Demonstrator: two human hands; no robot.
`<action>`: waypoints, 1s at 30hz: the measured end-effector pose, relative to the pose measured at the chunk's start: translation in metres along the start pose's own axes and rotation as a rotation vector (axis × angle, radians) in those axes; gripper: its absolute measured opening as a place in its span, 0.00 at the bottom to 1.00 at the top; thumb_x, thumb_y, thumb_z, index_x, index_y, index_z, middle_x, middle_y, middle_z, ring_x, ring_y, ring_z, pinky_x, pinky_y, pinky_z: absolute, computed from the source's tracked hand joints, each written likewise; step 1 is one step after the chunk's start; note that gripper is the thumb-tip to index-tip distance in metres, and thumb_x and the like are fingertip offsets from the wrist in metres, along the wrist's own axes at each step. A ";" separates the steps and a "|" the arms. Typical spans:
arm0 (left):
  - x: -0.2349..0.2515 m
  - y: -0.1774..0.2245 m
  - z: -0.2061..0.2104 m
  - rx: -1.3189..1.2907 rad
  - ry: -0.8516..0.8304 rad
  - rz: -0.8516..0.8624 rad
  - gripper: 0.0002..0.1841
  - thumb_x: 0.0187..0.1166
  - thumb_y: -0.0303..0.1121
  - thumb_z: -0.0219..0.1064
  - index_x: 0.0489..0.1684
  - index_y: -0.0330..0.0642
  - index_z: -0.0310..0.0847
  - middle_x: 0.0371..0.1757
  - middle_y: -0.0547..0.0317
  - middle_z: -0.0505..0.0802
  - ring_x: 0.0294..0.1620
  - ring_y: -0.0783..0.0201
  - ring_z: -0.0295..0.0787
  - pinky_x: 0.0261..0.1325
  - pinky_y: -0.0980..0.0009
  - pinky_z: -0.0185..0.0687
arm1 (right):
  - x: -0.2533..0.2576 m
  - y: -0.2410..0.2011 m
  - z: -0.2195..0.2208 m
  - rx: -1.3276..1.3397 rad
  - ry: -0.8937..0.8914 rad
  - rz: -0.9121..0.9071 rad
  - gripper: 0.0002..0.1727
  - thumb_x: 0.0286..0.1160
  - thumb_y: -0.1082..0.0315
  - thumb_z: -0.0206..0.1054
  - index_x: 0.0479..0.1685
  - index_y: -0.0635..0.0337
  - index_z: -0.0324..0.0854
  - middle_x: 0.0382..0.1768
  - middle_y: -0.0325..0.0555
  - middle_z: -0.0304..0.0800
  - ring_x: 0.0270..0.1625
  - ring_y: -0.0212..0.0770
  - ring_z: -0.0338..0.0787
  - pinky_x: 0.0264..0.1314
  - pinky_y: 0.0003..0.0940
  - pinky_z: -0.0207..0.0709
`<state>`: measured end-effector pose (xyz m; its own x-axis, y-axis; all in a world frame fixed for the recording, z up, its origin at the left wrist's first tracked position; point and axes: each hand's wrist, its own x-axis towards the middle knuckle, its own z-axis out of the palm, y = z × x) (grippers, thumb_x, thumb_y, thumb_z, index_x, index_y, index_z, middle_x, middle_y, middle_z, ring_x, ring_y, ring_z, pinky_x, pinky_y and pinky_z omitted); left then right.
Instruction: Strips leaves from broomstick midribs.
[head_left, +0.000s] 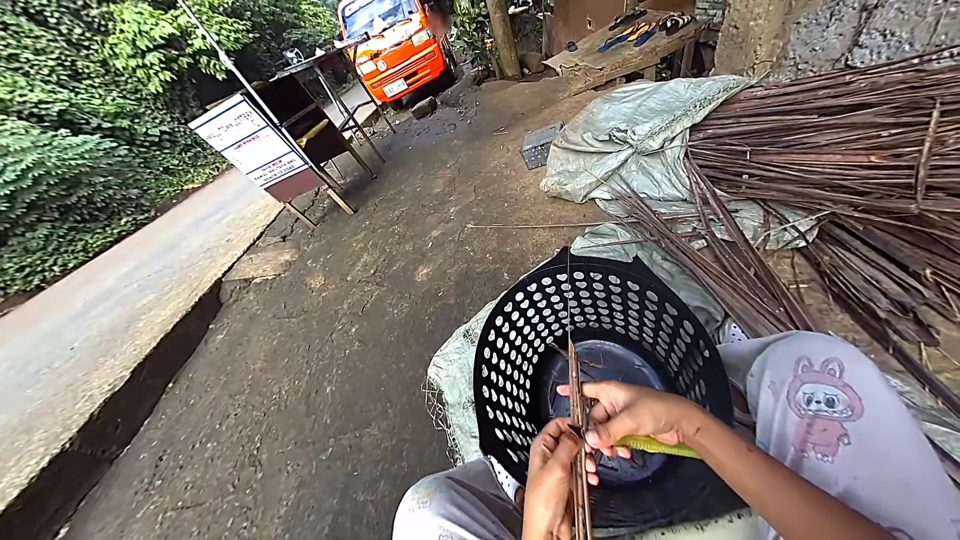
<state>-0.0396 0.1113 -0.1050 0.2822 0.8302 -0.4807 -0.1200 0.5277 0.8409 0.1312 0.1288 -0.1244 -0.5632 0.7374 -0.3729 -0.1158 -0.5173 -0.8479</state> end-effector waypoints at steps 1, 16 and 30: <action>0.001 -0.001 0.001 -0.001 0.007 0.013 0.16 0.80 0.13 0.41 0.33 0.37 0.75 0.16 0.72 0.85 0.15 0.83 0.80 0.22 0.88 0.77 | 0.000 -0.001 0.002 0.001 0.015 0.009 0.39 0.72 0.84 0.60 0.86 0.66 0.48 0.25 0.30 0.83 0.22 0.19 0.79 0.29 0.14 0.73; -0.001 -0.004 -0.004 -0.119 0.058 0.058 0.20 0.80 0.11 0.40 0.28 0.39 0.76 0.14 0.72 0.85 0.13 0.84 0.78 0.22 0.89 0.75 | 0.004 -0.004 0.020 -0.005 0.167 -0.098 0.55 0.60 0.86 0.67 0.89 0.69 0.32 0.20 0.30 0.80 0.20 0.20 0.80 0.28 0.15 0.74; -0.005 0.000 -0.004 -0.115 0.037 0.040 0.20 0.83 0.12 0.39 0.26 0.41 0.73 0.14 0.72 0.84 0.13 0.84 0.78 0.22 0.90 0.76 | 0.003 -0.005 0.025 0.019 0.220 -0.144 0.56 0.62 0.86 0.67 0.91 0.70 0.30 0.20 0.30 0.79 0.19 0.20 0.79 0.27 0.15 0.73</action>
<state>-0.0443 0.1082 -0.1036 0.2396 0.8558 -0.4585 -0.2390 0.5097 0.8265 0.1096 0.1230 -0.1118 -0.3484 0.8798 -0.3235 -0.1988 -0.4066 -0.8917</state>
